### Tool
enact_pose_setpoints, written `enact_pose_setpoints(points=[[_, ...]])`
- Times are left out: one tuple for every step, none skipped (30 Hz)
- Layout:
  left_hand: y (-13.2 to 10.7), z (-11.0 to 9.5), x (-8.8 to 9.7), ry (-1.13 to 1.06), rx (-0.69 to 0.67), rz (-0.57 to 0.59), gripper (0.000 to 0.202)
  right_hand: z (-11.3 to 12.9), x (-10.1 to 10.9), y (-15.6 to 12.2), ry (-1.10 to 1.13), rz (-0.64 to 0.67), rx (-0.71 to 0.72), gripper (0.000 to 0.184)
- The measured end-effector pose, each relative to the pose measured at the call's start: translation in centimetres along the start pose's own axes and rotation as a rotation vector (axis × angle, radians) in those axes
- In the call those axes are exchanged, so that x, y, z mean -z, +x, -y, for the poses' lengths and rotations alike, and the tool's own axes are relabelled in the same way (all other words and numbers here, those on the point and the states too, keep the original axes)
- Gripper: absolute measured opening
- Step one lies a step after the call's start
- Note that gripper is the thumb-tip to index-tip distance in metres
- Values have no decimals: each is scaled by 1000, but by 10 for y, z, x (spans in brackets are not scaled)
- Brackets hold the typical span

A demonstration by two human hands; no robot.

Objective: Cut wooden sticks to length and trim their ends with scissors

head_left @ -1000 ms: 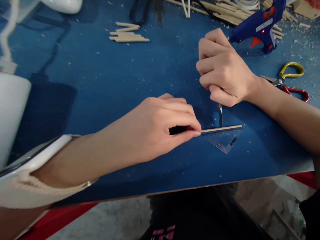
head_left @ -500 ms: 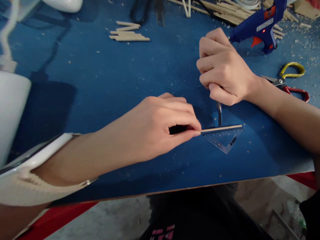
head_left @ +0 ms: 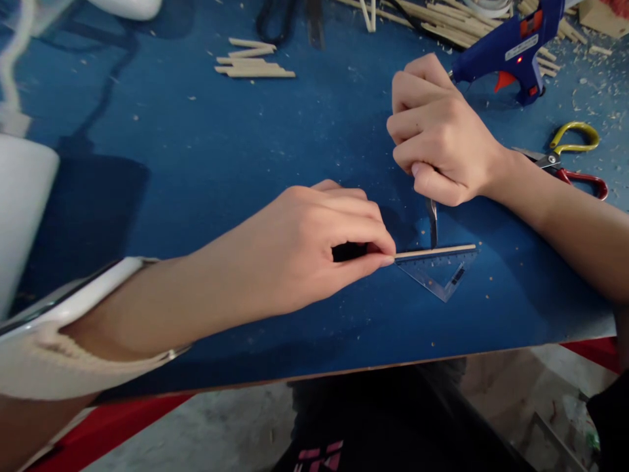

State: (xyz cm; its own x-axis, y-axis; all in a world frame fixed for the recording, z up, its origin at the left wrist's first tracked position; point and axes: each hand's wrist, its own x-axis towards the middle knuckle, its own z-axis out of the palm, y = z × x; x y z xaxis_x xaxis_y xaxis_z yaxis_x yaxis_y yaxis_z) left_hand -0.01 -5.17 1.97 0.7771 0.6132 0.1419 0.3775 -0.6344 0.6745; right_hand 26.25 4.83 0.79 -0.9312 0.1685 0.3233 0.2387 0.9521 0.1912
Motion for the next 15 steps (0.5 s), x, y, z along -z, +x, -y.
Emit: enact_pose_setpoints(points=[[0,1,0,13,-10,8,30,0,0,0,2,-26,7,40],[0,1,0,19,-18,14,29,-1,-1,-1,1,-49,15,41],[-1,1,0,19,-18,15,29,-1,-2,-2,-3,-64,20,43],[-1,1,1,14,-18,17,29,-2,-4,-3,-10,-70,24,46],[-1,1,1,7,-22,12,28,-3,-6,-3,-16,-71,24,49],[-1,2,1,0,-28,7,27,-3,-8,-4,-21,-73,23,51],[-1,2,1,-6,-33,1,26,-4,-10,-5,-27,-82,24,53],[-1,3,1,-9,-34,-4,25,-4,-11,-5,-32,-102,27,54],[-2,3,1,-11,-31,-4,24,-4,-12,-5,-40,-116,29,55],[-2,4,1,-12,-26,-5,24,-4,-12,-5,-49,-118,30,55],[-2,4,1,-12,-18,-3,23,-4,-12,-4,-59,-103,29,55],[-2,4,1,-11,-12,0,23,-3,-12,-4,-68,-84,28,54],[-2,4,1,-11,-10,1,23,-3,-11,-3,-75,-65,23,53],[-2,4,0,-9,-9,3,23,-2,-10,-3,-78,-52,16,52],[-2,4,0,-8,-15,3,23,-2,-9,-3,-77,-54,12,52]])
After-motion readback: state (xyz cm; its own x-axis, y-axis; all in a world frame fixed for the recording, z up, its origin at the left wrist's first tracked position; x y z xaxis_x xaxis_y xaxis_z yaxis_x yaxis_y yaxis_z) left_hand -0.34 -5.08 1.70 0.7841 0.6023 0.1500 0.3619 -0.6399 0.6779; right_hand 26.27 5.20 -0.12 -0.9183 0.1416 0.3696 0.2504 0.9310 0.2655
